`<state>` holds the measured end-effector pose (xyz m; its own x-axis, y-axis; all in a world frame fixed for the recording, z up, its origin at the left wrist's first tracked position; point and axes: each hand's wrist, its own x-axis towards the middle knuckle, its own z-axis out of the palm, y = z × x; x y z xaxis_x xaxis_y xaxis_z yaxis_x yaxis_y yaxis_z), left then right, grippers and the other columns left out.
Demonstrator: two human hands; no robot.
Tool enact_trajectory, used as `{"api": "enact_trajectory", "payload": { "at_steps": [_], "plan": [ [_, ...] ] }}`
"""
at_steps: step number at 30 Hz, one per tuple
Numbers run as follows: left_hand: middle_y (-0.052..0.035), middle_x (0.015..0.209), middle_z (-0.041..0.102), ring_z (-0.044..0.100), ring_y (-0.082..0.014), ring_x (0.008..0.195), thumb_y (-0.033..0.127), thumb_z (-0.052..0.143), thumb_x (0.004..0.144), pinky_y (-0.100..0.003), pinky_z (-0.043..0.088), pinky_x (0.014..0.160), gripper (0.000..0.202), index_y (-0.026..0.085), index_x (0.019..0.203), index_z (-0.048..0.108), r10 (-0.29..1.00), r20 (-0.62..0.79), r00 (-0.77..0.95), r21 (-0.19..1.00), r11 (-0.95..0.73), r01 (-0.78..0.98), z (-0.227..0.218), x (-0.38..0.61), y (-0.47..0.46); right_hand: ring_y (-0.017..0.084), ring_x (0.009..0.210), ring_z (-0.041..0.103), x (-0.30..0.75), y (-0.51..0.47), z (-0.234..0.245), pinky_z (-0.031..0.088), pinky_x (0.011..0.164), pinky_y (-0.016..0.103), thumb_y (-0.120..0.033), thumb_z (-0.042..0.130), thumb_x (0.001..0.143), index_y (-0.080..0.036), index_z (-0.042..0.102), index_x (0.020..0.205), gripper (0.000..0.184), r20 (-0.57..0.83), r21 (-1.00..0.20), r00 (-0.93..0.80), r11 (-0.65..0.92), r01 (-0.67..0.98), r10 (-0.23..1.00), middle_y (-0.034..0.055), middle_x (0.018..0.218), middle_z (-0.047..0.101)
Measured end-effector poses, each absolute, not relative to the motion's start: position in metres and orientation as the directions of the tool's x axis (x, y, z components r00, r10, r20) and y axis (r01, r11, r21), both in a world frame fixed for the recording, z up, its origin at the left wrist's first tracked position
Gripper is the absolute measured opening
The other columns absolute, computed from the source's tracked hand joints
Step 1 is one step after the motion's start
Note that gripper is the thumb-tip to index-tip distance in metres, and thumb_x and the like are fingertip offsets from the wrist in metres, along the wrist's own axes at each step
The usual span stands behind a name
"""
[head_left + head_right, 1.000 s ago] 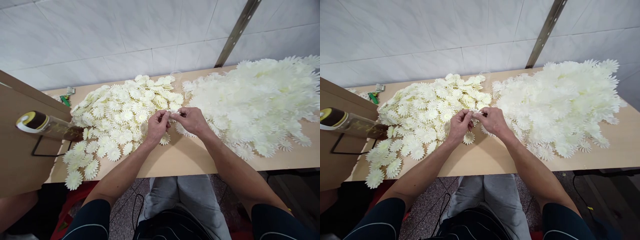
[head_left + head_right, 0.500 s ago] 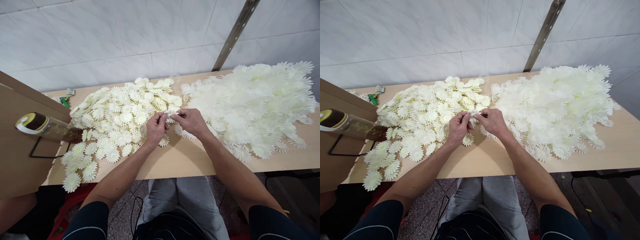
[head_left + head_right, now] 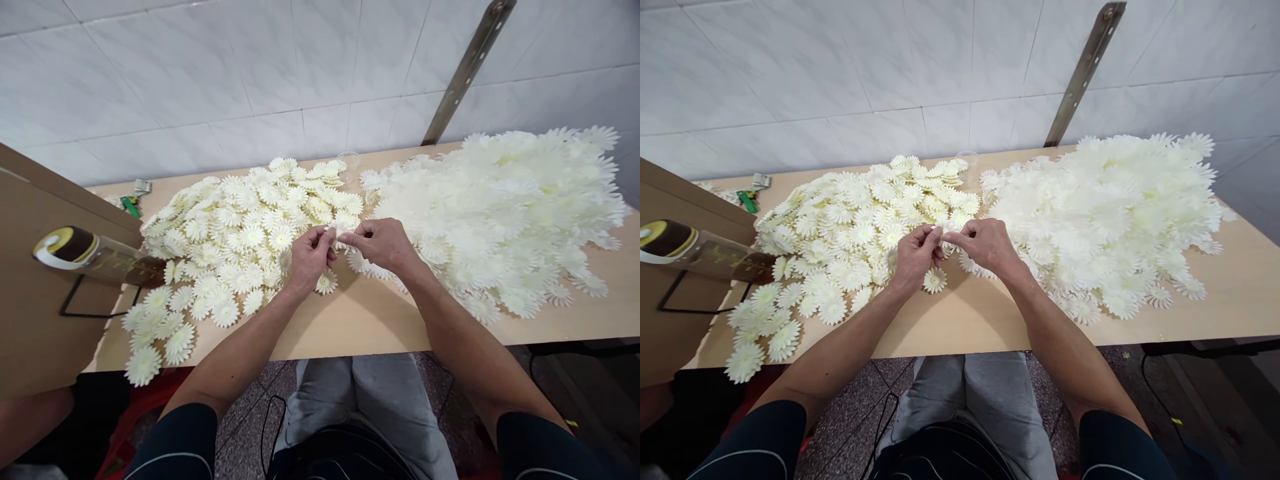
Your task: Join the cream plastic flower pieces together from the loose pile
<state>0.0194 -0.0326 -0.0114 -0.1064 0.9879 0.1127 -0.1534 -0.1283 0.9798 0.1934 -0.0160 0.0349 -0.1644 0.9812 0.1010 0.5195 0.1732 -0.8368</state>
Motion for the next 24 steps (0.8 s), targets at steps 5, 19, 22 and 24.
{"api": "enact_trajectory", "payload": {
  "at_steps": [5, 19, 22, 24],
  "plan": [
    [0.0056, 0.054, 0.061, 0.053, -0.0089, 0.042, 0.066, 0.087, 0.082, -0.021, 0.046, 0.042, 0.049, 0.019, 0.088, 0.071, 0.976, 0.098, -0.195, 0.975, -0.134, -0.176, -0.008, 0.015, -0.031, 0.012, 0.048, 0.055, 0.212, -0.012, 0.040, 0.043, 0.050, 0.028, -0.074, 0.090, 0.076, -0.020, 0.070, 0.063, 0.059, 0.043, -0.931, -0.289, 0.143, 0.336, 0.956, 0.0007, 0.052, 0.062],
    [0.0030, 0.061, 0.061, 0.059, -0.0099, 0.050, 0.062, 0.094, 0.070, -0.020, 0.046, 0.043, 0.051, 0.019, 0.080, 0.070, 0.992, 0.033, -0.122, 0.950, -0.070, -0.306, 0.002, 0.015, -0.031, 0.016, 0.055, 0.057, 0.245, -0.005, 0.046, 0.049, 0.059, 0.034, -0.060, 0.070, 0.095, -0.019, 0.077, 0.077, 0.046, 0.190, -0.800, -0.066, 0.193, 0.568, 0.980, 0.0026, 0.060, 0.063],
    [0.0028, 0.061, 0.062, 0.059, -0.0098, 0.050, 0.060, 0.095, 0.069, -0.020, 0.046, 0.042, 0.049, 0.018, 0.080, 0.071, 0.995, 0.025, -0.096, 0.950, -0.054, -0.309, 0.000, 0.016, -0.031, 0.024, 0.073, 0.068, 0.260, -0.001, 0.046, 0.058, 0.080, 0.045, -0.057, 0.072, 0.094, -0.017, 0.081, 0.093, 0.041, 0.411, -0.622, 0.165, 0.144, 0.770, 0.897, 0.0124, 0.089, 0.078],
    [0.0028, 0.062, 0.063, 0.060, -0.0100, 0.050, 0.059, 0.096, 0.069, -0.020, 0.046, 0.041, 0.049, 0.018, 0.083, 0.073, 0.997, 0.025, -0.073, 0.952, -0.046, -0.302, -0.002, 0.017, -0.032, 0.026, 0.080, 0.070, 0.264, -0.003, 0.047, 0.059, 0.089, 0.050, -0.061, 0.072, 0.095, -0.015, 0.081, 0.113, 0.050, 0.556, -0.572, 0.263, 0.133, 0.810, 0.789, 0.0200, 0.116, 0.080]
  ]
}}
